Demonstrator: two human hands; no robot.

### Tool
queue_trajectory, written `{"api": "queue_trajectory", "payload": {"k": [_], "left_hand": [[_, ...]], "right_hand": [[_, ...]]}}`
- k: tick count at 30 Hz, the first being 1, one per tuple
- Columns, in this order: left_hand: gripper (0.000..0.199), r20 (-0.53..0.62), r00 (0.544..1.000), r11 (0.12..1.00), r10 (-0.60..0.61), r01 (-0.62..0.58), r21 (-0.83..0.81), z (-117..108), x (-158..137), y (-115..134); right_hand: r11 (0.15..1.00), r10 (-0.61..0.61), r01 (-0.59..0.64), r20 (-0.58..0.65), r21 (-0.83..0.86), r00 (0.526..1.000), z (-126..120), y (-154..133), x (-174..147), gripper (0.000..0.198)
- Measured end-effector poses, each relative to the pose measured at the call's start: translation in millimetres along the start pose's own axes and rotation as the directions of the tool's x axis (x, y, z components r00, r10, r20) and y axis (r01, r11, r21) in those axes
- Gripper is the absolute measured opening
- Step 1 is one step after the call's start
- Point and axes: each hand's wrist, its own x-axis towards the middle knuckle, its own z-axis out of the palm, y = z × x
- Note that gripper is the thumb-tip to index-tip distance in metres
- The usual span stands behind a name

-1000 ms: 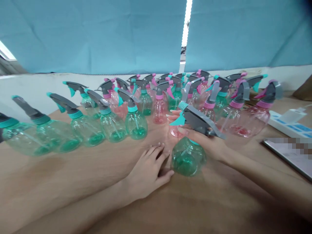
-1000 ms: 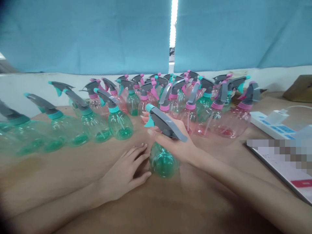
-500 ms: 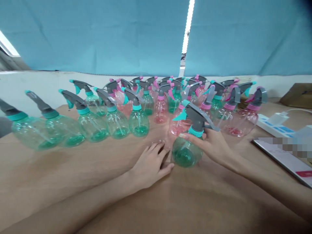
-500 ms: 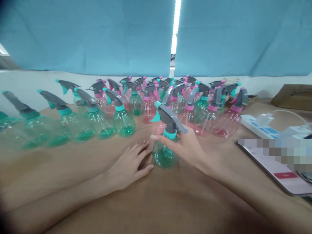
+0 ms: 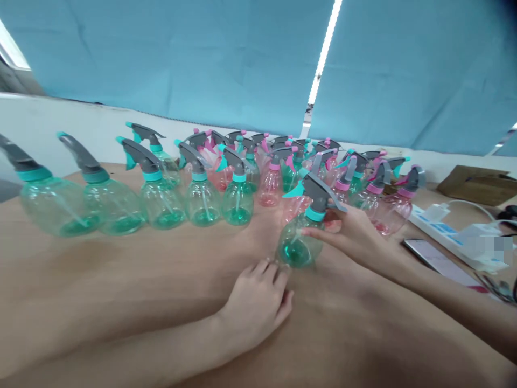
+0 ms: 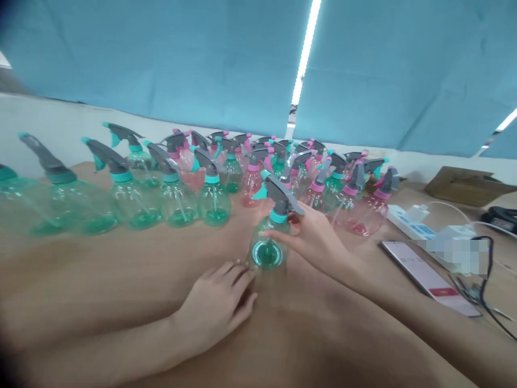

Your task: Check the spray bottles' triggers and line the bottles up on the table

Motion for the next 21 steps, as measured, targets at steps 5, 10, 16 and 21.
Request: {"api": "queue_trajectory", "payload": {"k": [5,10,16,21], "left_hand": [[0.026,-0.011,0.988,0.985,0.151,-0.152,-0.084,0.2,-9.8,2.2],[0.025,0.000,0.981,0.970,0.194,-0.192,-0.149,0.5,-8.6,0.2],[0.025,-0.003,0.974,0.953,0.225,-0.220,-0.208,1.1,-8.1,-1.0],[0.034,-0.015,0.999,0.982,0.047,-0.049,-0.184,2.9,-9.0,-0.8]], "right_hand": [[0.998,0.028,-0.028,0.005,0.062,1.000,30.2,-10.5,27.3,0.048],[0.996,0.016,-0.012,-0.037,0.086,0.999,53.1,-12.1,52.9,0.044],[0.996,0.045,-0.044,-0.008,0.073,0.999,56.8,-11.8,66.2,0.044],[0.998,0.019,-0.018,-0.014,0.058,1.000,60.7,-8.0,76.6,0.040]]}}
